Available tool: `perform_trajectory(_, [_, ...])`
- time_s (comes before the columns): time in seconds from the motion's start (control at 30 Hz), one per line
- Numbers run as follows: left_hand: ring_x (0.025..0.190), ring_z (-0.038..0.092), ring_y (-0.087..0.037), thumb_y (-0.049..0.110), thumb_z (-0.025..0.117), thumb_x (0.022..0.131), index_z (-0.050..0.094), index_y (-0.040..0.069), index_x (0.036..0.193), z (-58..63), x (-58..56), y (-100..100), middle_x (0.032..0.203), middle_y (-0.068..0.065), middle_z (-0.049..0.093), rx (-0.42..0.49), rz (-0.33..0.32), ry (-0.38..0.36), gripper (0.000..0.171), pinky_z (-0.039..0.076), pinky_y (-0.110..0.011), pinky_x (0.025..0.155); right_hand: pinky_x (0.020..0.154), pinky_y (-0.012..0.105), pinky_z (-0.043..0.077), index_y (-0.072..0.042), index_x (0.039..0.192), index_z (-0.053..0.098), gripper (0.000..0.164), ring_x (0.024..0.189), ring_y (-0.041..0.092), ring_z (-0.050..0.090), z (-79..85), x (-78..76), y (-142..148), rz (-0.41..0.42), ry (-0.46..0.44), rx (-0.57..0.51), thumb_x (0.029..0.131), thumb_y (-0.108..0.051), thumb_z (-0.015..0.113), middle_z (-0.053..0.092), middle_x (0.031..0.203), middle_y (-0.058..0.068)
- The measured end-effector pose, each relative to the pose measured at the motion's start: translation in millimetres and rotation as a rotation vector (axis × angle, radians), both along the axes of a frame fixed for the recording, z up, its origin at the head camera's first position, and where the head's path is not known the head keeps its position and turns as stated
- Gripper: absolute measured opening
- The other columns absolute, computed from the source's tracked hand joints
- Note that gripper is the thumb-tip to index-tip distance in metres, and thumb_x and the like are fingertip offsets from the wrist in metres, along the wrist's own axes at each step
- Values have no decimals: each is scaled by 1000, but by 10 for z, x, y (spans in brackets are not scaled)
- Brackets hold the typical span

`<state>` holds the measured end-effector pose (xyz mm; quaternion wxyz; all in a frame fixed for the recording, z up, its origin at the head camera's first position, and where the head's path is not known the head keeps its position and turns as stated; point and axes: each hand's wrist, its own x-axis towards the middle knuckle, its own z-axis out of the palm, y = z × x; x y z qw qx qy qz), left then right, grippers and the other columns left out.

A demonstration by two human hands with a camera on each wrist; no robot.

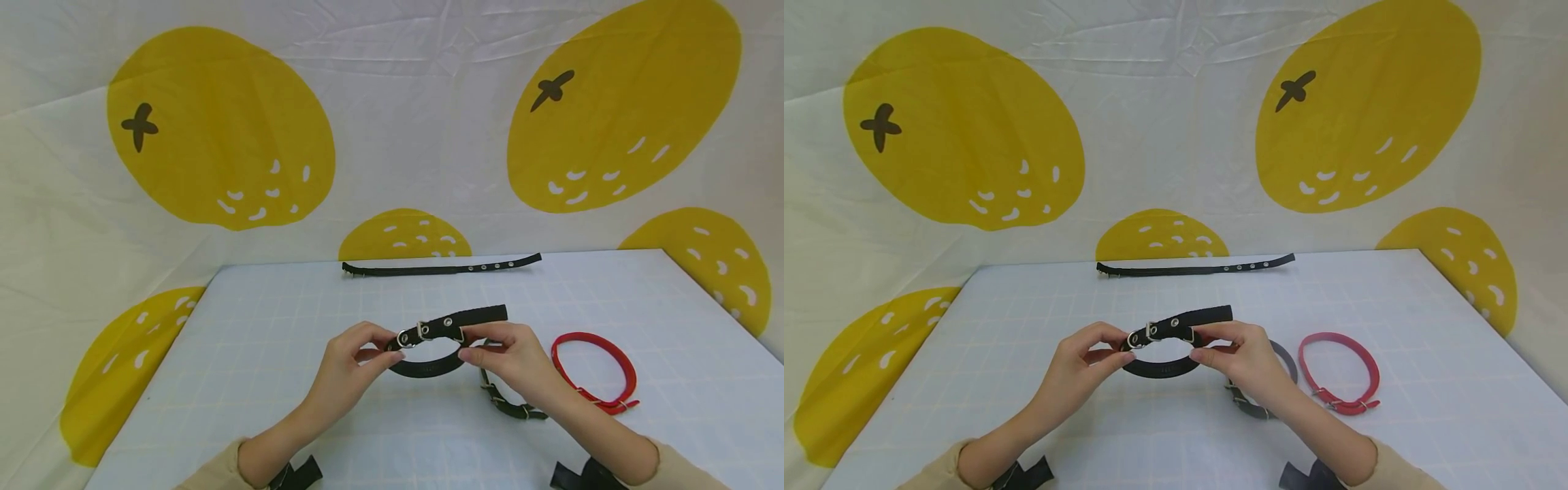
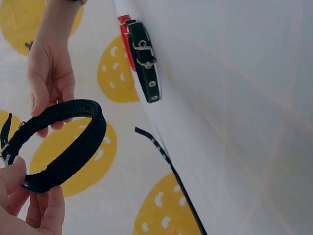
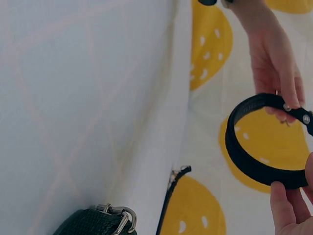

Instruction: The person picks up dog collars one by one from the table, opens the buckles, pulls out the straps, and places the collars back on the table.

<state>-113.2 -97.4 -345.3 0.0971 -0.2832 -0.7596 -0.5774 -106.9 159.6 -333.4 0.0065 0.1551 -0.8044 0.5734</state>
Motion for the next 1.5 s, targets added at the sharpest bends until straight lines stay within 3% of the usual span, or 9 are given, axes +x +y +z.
perform_trajectory(0.27, [83, 59, -17, 8, 72, 80, 65, 11, 93, -10, 14, -63, 87, -1, 61, 27, 44, -130, 15, 56, -28, 69, 78, 25, 53, 4, 115, 63, 36, 94, 23, 64, 12, -29, 76, -59, -51, -38, 82, -10, 71, 66, 105, 17])
perform_trajectory(0.67, [82, 59, -15, 6, 75, 78, 64, 13, 94, -27, 27, -40, 87, 2, 61, -32, 71, -136, 21, 55, -26, 71, 78, 26, 53, 6, 114, 62, 38, 92, 26, 65, -13, -32, 94, -40, -78, -67, 81, -10, 72, 65, 106, 18])
perform_trajectory(0.9, [80, 58, -11, 9, 76, 77, 65, 16, 97, 9, 22, -11, 86, 7, 62, -110, 85, -44, 23, 55, -25, 71, 78, 27, 53, 3, 111, 65, 33, 92, 17, 63, -44, -33, 81, 9, -42, -50, 81, -9, 72, 64, 105, 16])
perform_trajectory(1.1, [76, 55, -8, 11, 76, 77, 66, 13, 95, 103, 6, 35, 84, 10, 60, -175, 76, 48, 20, 54, -25, 69, 76, 28, 54, 0, 107, 67, 30, 88, 21, 62, -62, -31, 45, 43, -49, -45, 80, -11, 73, 64, 103, 15])
perform_trajectory(1.3, [74, 55, -7, 11, 76, 77, 67, 12, 95, 162, -4, 55, 83, 9, 59, -211, 61, 77, 20, 54, -23, 68, 75, 28, 54, -3, 111, 66, 35, 90, 24, 63, -50, -23, 17, 53, -109, 9, 81, -20, 73, 63, 107, 12])
perform_trajectory(1.5, [74, 55, -8, 8, 76, 77, 67, 11, 93, 144, -1, 62, 82, 8, 59, -177, 52, 81, 19, 54, -23, 66, 76, 31, 55, -1, 111, 63, 35, 91, 25, 64, -9, -43, -17, 100, -138, -10, 81, -17, 73, 61, 106, 16])
